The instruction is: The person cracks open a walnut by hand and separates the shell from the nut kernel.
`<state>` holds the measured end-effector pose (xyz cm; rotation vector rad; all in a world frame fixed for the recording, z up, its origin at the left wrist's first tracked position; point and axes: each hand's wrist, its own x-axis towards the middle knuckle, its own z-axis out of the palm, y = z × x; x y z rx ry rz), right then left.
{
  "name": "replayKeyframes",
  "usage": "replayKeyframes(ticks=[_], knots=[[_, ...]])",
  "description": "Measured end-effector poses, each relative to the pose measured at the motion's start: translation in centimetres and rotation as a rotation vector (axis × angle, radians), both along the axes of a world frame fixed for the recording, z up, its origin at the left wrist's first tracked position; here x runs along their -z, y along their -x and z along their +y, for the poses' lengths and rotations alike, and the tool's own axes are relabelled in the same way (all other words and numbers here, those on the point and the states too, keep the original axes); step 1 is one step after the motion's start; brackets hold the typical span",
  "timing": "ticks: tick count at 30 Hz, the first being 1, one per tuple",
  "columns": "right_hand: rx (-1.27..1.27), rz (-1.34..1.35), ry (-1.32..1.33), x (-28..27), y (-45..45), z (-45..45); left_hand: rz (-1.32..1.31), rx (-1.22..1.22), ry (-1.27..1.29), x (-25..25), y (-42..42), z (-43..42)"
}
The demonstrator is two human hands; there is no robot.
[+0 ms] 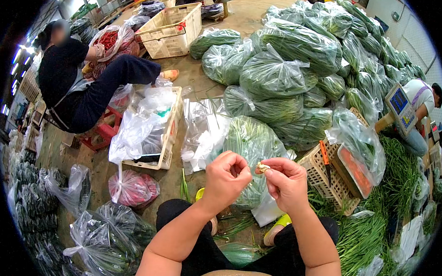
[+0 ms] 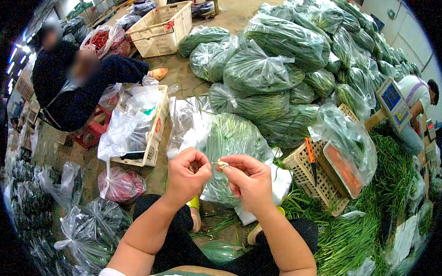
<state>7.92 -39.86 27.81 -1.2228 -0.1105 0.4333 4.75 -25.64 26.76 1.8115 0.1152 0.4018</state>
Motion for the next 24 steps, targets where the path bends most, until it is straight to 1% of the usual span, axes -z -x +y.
replayKeyframes(ticks=[2,3,5,6,9,11,12,14,15,17,18,19,20,21,23,24], knots=[[-0.040,0.123,-0.180,0.1,-0.4,-0.2,0.018,-0.006,0.050,0.1,-0.1,0.0],[-0.039,0.142,-0.211,0.1,-0.5,-0.2,0.017,-0.004,0.049,0.1,-0.1,0.1],[-0.041,0.181,-0.236,0.2,-0.7,-0.4,0.019,0.045,-0.071,0.2,-0.1,0.5],[-0.042,0.223,-0.261,0.3,-0.8,-0.5,0.020,0.047,-0.070,0.2,-0.1,0.4],[-0.047,0.237,-0.294,0.3,-0.9,-0.8,0.028,0.017,-0.030,0.2,-0.2,0.2],[-0.034,0.230,-0.277,0.2,-0.8,-0.7,-0.106,0.063,-0.004,0.8,-0.4,0.2],[-0.021,0.222,-0.262,0.2,-0.8,-0.7,-0.109,0.064,-0.005,0.6,-0.4,0.1],[-0.024,0.195,-0.239,0.3,-0.8,-0.7,-0.005,0.087,-0.018,-0.5,0.0,-0.1],[-0.028,0.170,-0.216,0.4,-0.7,-0.8,-0.005,0.087,-0.017,-0.6,0.1,-0.1],[-0.040,0.160,-0.217,0.4,-0.6,-0.8,-0.104,0.082,-0.112,-0.8,0.1,-0.2],[-0.055,0.152,-0.220,0.4,-0.5,-0.7,-0.102,0.081,-0.113,-0.7,0.1,-0.2],[-0.059,0.153,-0.219,0.5,-0.4,-0.6,-0.181,0.059,-0.194,-0.5,0.1,-0.3],[-0.046,0.137,-0.189,0.5,-0.4,-0.4,-0.261,0.041,-0.274,-0.3,0.1,-0.4],[-0.034,0.122,-0.157,0.5,-0.3,-0.3,-0.259,0.040,-0.272,-0.2,0.1,-0.5],[-0.016,0.114,-0.111,0.4,-0.1,-0.1,-0.429,-0.012,-0.442,0.0,0.1,-0.5],[0.005,0.104,-0.065,0.4,-0.1,0.0,-0.431,-0.009,-0.440,0.2,0.0,-0.6]])
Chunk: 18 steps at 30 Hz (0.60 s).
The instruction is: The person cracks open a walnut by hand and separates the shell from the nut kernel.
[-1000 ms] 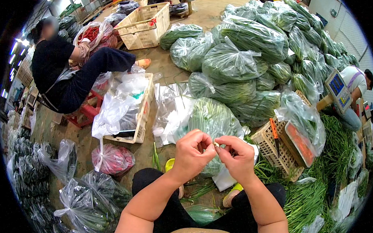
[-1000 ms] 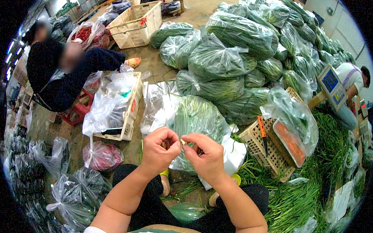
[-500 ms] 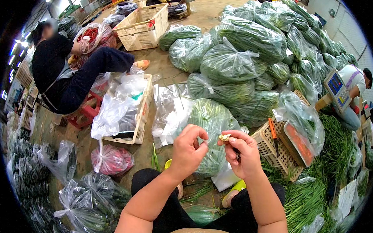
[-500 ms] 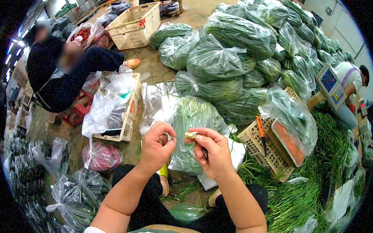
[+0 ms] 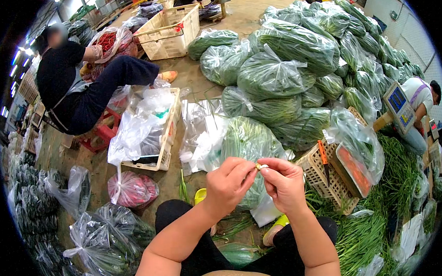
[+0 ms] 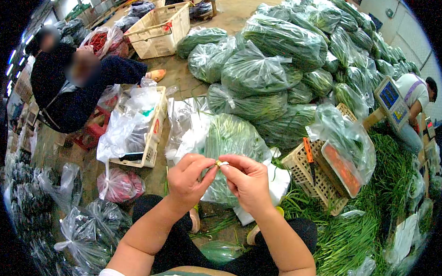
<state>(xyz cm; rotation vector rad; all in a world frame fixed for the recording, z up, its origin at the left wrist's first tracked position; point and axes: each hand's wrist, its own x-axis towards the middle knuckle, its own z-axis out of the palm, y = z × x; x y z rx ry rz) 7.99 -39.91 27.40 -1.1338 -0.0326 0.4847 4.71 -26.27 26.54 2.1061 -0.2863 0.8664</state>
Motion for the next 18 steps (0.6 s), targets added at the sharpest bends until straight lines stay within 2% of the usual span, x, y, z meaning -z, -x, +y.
replayKeyframes(ticks=[2,6,13,15,16,17,18], knots=[[0.003,-0.016,0.013,0.0,0.2,0.0,-0.083,-0.056,-0.095,0.3,0.0,-0.1],[0.013,-0.034,0.056,0.0,0.1,0.1,-0.100,-0.034,-0.123,0.2,0.0,0.1],[0.072,-0.079,0.068,-0.4,0.0,0.1,0.095,-0.014,0.030,0.7,-0.1,0.9],[0.106,-0.187,0.216,-0.4,0.1,0.0,0.133,0.024,0.048,0.9,-0.2,1.0],[0.108,-0.189,0.215,-0.3,0.1,-0.1,0.241,0.063,0.243,0.7,-0.2,0.8],[0.120,-0.309,0.259,0.0,0.1,-0.1,0.347,0.099,0.437,0.4,-0.1,0.8],[0.133,-0.428,0.306,0.4,0.2,-0.1,0.347,0.099,0.437,0.2,-0.1,0.7]])
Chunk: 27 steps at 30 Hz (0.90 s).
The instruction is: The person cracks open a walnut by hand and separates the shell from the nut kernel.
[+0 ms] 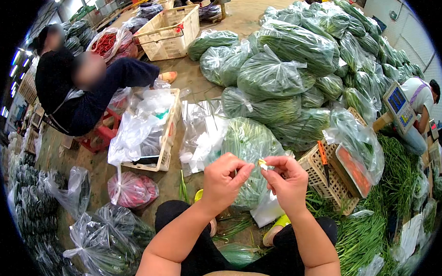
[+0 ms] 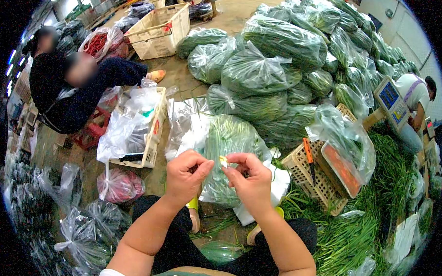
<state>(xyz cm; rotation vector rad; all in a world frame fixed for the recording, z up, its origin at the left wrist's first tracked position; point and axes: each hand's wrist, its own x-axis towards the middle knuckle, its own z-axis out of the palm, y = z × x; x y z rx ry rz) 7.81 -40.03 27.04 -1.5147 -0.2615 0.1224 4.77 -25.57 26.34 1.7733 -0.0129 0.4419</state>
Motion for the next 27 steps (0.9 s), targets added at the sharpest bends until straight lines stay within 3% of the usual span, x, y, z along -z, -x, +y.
replayKeyframes(ticks=[2,5,15,21,27], knots=[[0.011,-0.129,0.057,0.91,-0.13,0.01,0.042,0.014,0.169,-0.34,0.04,-0.06],[0.009,-0.315,0.171,1.12,-0.18,0.01,0.058,0.056,0.212,-0.36,0.10,-0.04],[-0.007,-0.894,0.426,0.93,-0.76,0.34,0.104,0.018,0.006,-0.59,0.10,0.05],[-0.020,-1.017,0.500,1.21,-0.84,0.18,0.080,-0.004,-0.080,-0.55,0.28,-0.15],[-0.013,-0.969,0.474,0.92,-0.48,0.36,0.044,-0.032,-0.129,-0.41,0.35,-0.41]])
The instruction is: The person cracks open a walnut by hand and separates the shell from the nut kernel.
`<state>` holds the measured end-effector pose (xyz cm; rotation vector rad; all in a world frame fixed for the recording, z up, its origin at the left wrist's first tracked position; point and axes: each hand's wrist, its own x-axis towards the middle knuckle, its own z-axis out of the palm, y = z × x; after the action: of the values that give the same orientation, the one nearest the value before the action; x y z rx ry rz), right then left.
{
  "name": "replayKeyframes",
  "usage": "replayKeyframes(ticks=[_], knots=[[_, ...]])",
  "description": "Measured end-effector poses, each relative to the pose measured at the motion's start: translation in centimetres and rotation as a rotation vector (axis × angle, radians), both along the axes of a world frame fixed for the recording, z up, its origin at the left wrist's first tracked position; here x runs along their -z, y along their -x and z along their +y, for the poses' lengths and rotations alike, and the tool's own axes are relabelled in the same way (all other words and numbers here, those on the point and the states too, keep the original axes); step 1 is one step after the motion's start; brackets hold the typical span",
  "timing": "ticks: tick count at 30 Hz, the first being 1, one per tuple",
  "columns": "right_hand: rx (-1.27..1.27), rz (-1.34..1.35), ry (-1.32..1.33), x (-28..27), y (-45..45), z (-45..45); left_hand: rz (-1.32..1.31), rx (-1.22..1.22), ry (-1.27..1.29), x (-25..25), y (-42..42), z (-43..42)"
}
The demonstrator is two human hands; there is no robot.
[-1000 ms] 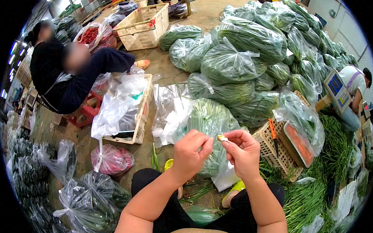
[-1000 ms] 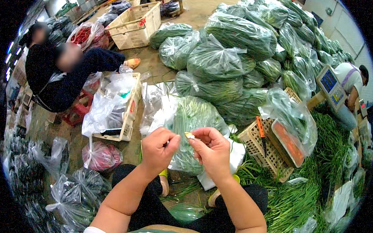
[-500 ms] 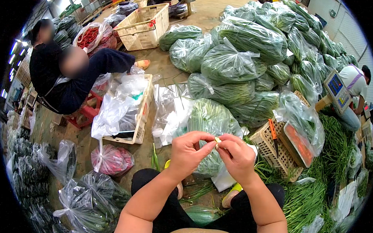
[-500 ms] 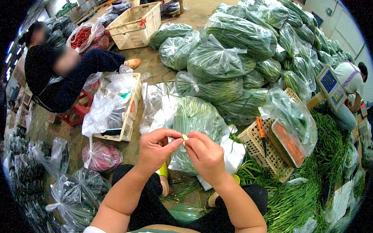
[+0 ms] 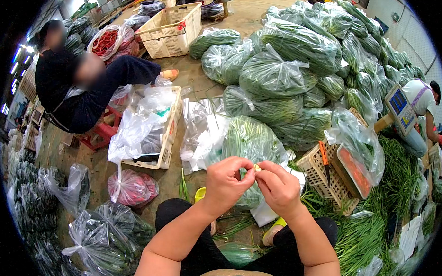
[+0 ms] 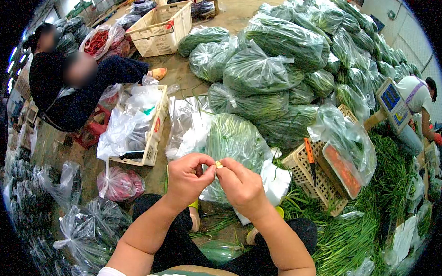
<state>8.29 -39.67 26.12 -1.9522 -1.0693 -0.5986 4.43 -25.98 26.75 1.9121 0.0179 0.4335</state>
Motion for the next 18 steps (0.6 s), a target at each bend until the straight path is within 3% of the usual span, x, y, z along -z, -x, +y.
replayKeyframes(ticks=[2,6,9,14,18], knots=[[0.004,0.079,-0.046,-0.3,0.1,0.1,0.100,-0.030,0.189,0.4,-0.1,-0.1],[0.013,0.174,-0.098,-0.3,-0.1,0.0,0.128,0.005,0.334,0.6,-0.2,-0.1],[0.016,0.163,-0.093,-0.4,-0.1,-0.1,0.133,0.011,0.270,0.0,0.0,0.0],[0.033,0.080,-0.039,0.3,0.0,-0.1,0.008,-0.037,-0.046,-0.2,0.0,-0.2],[0.014,0.043,-0.055,0.2,-0.3,0.2,-0.054,-0.051,-0.095,0.2,-0.2,0.0]])
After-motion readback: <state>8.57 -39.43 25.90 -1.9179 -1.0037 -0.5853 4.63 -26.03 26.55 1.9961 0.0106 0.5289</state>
